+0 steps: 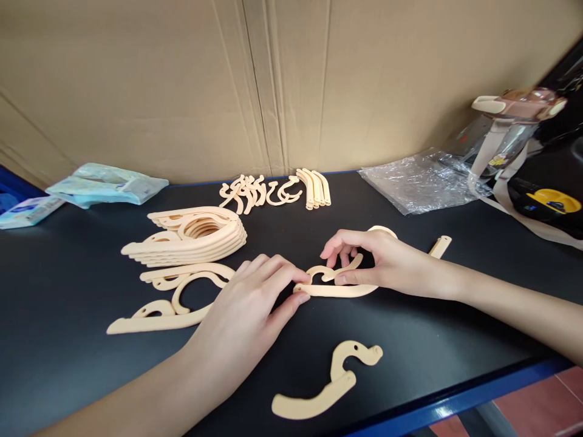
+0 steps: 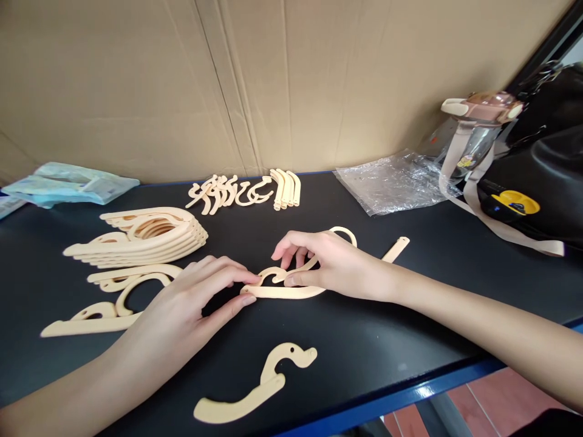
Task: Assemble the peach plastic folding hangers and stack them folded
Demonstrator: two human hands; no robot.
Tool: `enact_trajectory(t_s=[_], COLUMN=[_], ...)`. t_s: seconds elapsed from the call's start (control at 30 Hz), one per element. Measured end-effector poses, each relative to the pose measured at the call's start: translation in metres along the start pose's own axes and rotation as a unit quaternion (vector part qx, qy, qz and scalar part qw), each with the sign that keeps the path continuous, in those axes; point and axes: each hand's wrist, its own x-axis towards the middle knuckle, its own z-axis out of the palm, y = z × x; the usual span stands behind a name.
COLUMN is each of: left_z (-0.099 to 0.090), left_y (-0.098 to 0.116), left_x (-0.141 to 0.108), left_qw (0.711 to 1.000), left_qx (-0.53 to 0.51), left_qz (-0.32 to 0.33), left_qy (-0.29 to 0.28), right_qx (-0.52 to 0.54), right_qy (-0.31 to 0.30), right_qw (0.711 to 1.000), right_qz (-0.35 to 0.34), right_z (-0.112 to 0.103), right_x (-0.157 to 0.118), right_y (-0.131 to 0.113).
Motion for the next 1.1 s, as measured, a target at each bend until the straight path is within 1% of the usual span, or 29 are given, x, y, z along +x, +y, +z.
enact_trajectory(t_s=[0.1, 0.17, 0.23, 0.3, 0.37, 0.43, 0.57, 0.7, 0.9, 0.97, 1.1], left_z=[0.0008, 0.0014, 0.0018, 0.0021, 0.0025, 0.0032, 0.0045, 0.0052, 0.004, 0.003, 0.0017], left_y=[-0.0014, -0.0027, -0.003, -0.002, -0.0005, 0.0009, 0.0017, 0.0012, -0.0022, -0.0033, -0.0044], left_x=[0.0003, 0.0004, 0.0002, -0.0003, -0.0007, -0.0009, -0.0005, -0.0001, -0.0008, -0.0011, -0.0016], left_qw=[0.999, 0.998, 0.998, 0.998, 0.998, 0.998, 0.998, 0.998, 1.0, 1.0, 0.998], left_qx=[-0.024, -0.033, -0.036, -0.04, -0.045, -0.05, -0.05, -0.049, 0.004, 0.023, 0.057], left_qz=[-0.031, -0.051, -0.057, -0.049, -0.042, -0.043, -0.039, -0.03, 0.006, 0.014, 0.025], left_qy=[0.001, 0.004, 0.01, 0.012, 0.012, 0.014, 0.013, 0.013, 0.011, 0.004, 0.003], right_qx=[0.056, 0.057, -0.002, -0.085, -0.145, -0.169, -0.145, -0.082, -0.084, -0.089, -0.129], right_qy=[0.009, 0.028, 0.055, 0.064, 0.048, 0.021, -0.007, -0.028, -0.021, -0.009, 0.013], right_qw=[0.998, 0.998, 0.998, 0.994, 0.988, 0.985, 0.989, 0.996, 0.996, 0.996, 0.989], right_qz=[0.013, 0.016, 0.017, 0.017, 0.011, -0.003, -0.017, -0.001, -0.003, -0.019, -0.073], right_z=[0.0045, 0.0071, 0.0085, 0.0087, 0.0081, 0.0072, 0.0056, 0.0046, 0.0043, 0.0046, 0.0051], right_x=[0.0001, -0.0003, -0.0011, -0.0021, -0.0029, -0.0034, -0.0026, -0.001, -0.0026, -0.0028, -0.0022], right_y=[-0.0008, -0.0018, -0.0032, -0.0051, -0.0068, -0.0073, -0.0043, -0.0025, -0.0066, -0.0069, -0.0049])
